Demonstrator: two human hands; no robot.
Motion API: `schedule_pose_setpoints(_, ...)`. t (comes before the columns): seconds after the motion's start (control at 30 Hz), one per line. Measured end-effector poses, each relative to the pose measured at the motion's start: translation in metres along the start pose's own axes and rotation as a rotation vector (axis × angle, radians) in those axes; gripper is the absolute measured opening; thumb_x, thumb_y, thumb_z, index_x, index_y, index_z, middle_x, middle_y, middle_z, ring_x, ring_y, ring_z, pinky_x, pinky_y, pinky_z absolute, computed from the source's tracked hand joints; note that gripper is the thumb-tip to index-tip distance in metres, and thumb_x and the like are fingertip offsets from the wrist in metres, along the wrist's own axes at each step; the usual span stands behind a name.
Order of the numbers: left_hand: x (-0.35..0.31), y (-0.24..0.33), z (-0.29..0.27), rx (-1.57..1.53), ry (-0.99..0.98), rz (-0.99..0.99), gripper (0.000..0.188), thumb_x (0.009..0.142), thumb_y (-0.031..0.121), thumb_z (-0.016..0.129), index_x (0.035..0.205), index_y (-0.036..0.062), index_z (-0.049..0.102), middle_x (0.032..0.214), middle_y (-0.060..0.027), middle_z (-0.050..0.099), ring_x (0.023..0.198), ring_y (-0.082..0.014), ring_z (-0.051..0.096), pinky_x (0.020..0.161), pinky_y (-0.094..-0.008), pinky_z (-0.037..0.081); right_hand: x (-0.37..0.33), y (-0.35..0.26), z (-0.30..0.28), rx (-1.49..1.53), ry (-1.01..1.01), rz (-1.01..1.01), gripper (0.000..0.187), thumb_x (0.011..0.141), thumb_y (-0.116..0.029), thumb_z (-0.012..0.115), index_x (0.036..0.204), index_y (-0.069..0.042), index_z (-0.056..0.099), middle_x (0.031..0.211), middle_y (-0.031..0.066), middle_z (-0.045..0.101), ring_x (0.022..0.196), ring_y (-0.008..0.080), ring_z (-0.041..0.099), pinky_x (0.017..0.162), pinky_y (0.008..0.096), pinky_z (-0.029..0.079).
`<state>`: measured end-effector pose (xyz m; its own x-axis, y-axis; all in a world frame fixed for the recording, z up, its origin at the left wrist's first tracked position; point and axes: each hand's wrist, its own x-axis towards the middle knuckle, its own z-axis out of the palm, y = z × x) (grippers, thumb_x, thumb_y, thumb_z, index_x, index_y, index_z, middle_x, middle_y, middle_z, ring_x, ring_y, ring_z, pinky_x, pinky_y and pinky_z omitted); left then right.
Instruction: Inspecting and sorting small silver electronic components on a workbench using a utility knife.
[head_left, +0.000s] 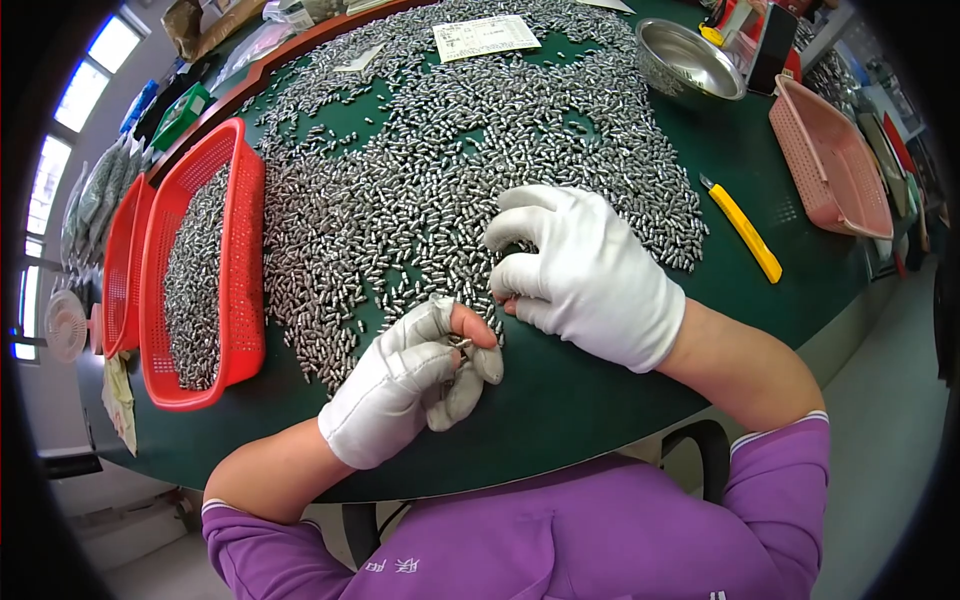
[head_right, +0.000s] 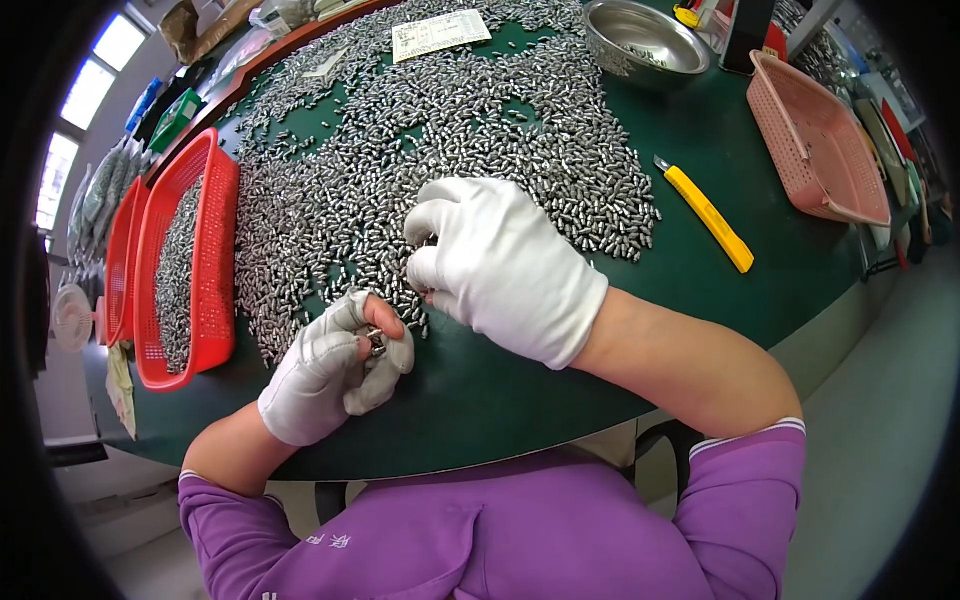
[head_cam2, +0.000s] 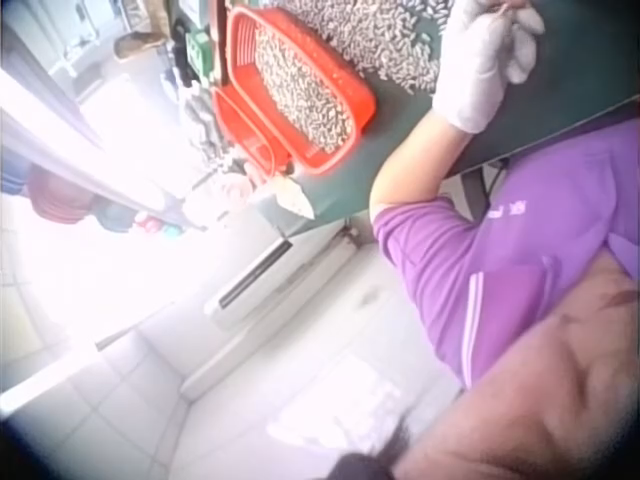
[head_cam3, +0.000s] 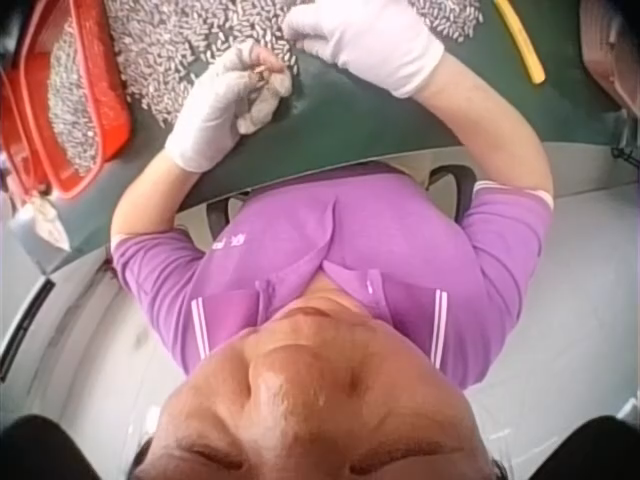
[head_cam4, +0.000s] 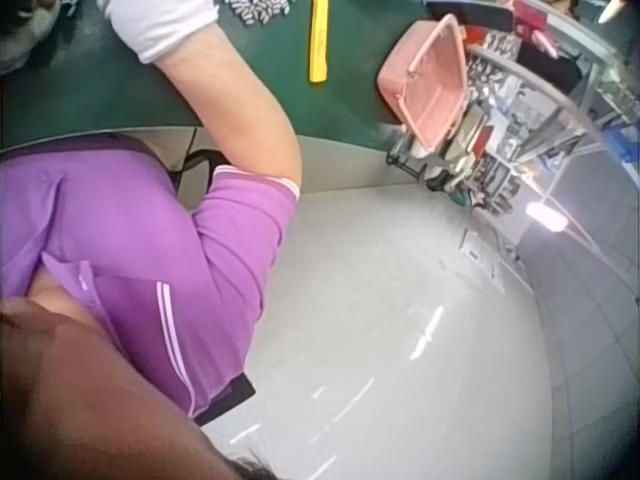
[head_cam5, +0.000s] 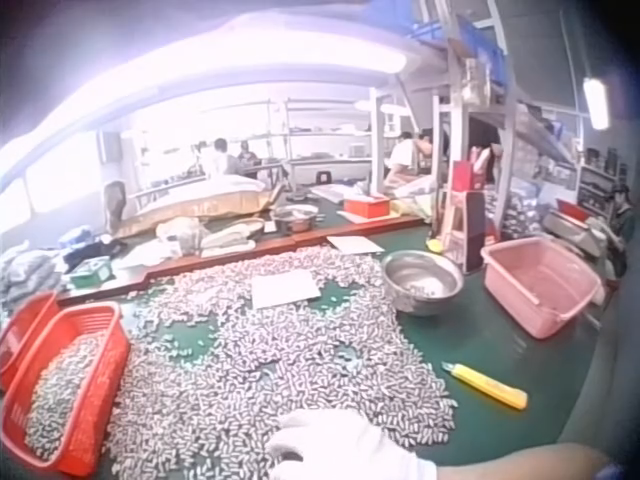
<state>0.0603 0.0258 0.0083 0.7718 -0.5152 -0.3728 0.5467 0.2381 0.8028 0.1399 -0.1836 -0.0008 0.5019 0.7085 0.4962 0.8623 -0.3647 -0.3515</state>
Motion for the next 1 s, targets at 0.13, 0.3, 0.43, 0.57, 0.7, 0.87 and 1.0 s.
schedule_pose_setpoints(0.13, 0.000, 0.000, 0.000, -0.008, 0.009, 0.000, 0.034, 0.090, 0.037, 0.062, 0.106, 0.0096, 0.049, 0.087, -0.0057, 0.056, 0.052, -0.0074, 0.036, 0.047, -0.0204, 0.028, 0.000, -0.001, 0.003, -0.060, -0.017, -0.016, 0.015, 0.063, -0.011, 0.074, 0.073, -0.007, 0.064, 0.098, 0.0074, 0.062, 0.103, 0.0294, 0.059, 0.082, 0.0419, 0.050)
schedule_pose_setpoints(0.3, 0.001, 0.003, 0.003, 0.005, 0.072, -0.104, 0.028, 0.091, 0.032, 0.063, 0.104, 0.0111, 0.049, 0.084, -0.0041, 0.055, 0.053, -0.0063, 0.035, 0.046, -0.0199, 0.026, 0.001, -0.003, 0.001, -0.037, 0.059, -0.040, 0.013, 0.067, -0.014, 0.070, 0.073, -0.005, 0.063, 0.092, 0.0090, 0.062, 0.097, 0.0272, 0.059, 0.082, 0.0391, 0.049)
schedule_pose_setpoints(0.43, 0.001, 0.002, 0.002, -0.030, 0.078, -0.104, 0.024, 0.092, 0.028, 0.061, 0.104, 0.0112, 0.049, 0.081, -0.0031, 0.053, 0.053, -0.0064, 0.034, 0.047, -0.0199, 0.026, 0.001, -0.002, 0.002, -0.053, 0.053, -0.057, 0.014, 0.067, -0.014, 0.071, 0.072, -0.005, 0.062, 0.093, 0.0093, 0.062, 0.098, 0.0274, 0.058, 0.083, 0.0393, 0.049)
schedule_pose_setpoints(0.57, 0.001, 0.002, 0.001, -0.039, 0.074, -0.104, 0.024, 0.092, 0.028, 0.061, 0.104, 0.0111, 0.049, 0.081, -0.0029, 0.053, 0.053, -0.0064, 0.035, 0.047, -0.0201, 0.027, 0.000, -0.001, 0.003, -0.034, -0.007, -0.033, 0.015, 0.063, -0.013, 0.075, 0.073, -0.008, 0.064, 0.098, 0.0078, 0.062, 0.103, 0.0307, 0.059, 0.083, 0.0424, 0.050)
schedule_pose_setpoints(0.7, 0.001, 0.001, 0.001, -0.045, 0.075, -0.095, 0.023, 0.092, 0.028, 0.061, 0.104, 0.0112, 0.050, 0.080, -0.0030, 0.053, 0.053, -0.0065, 0.035, 0.047, -0.0201, 0.028, -0.003, 0.000, 0.007, -0.048, -0.005, -0.019, 0.015, 0.064, -0.013, 0.075, 0.072, -0.007, 0.063, 0.099, 0.0075, 0.062, 0.104, 0.0303, 0.059, 0.083, 0.0427, 0.050)
schedule_pose_setpoints(0.87, 0.001, 0.001, 0.003, -0.047, 0.085, -0.093, 0.024, 0.092, 0.028, 0.062, 0.105, 0.0112, 0.050, 0.079, -0.0027, 0.053, 0.052, -0.0061, 0.035, 0.046, -0.0197, 0.027, 0.003, -0.004, -0.001, -0.053, 0.056, -0.049, 0.014, 0.069, -0.013, 0.071, 0.075, -0.003, 0.062, 0.092, 0.0096, 0.062, 0.094, 0.0276, 0.059, 0.080, 0.0385, 0.050)
schedule_pose_setpoints(1.0, 0.002, 0.006, 0.010, 0.019, 0.130, -0.127, 0.026, 0.093, 0.030, 0.062, 0.106, 0.0120, 0.050, 0.079, -0.0016, 0.053, 0.052, -0.0051, 0.035, 0.045, -0.0188, 0.025, 0.004, -0.004, 0.001, 0.161, 0.114, -0.078, 0.015, 0.069, -0.012, 0.072, 0.074, -0.003, 0.061, 0.088, 0.0099, 0.062, 0.089, 0.0286, 0.061, 0.074, 0.0384, 0.051)
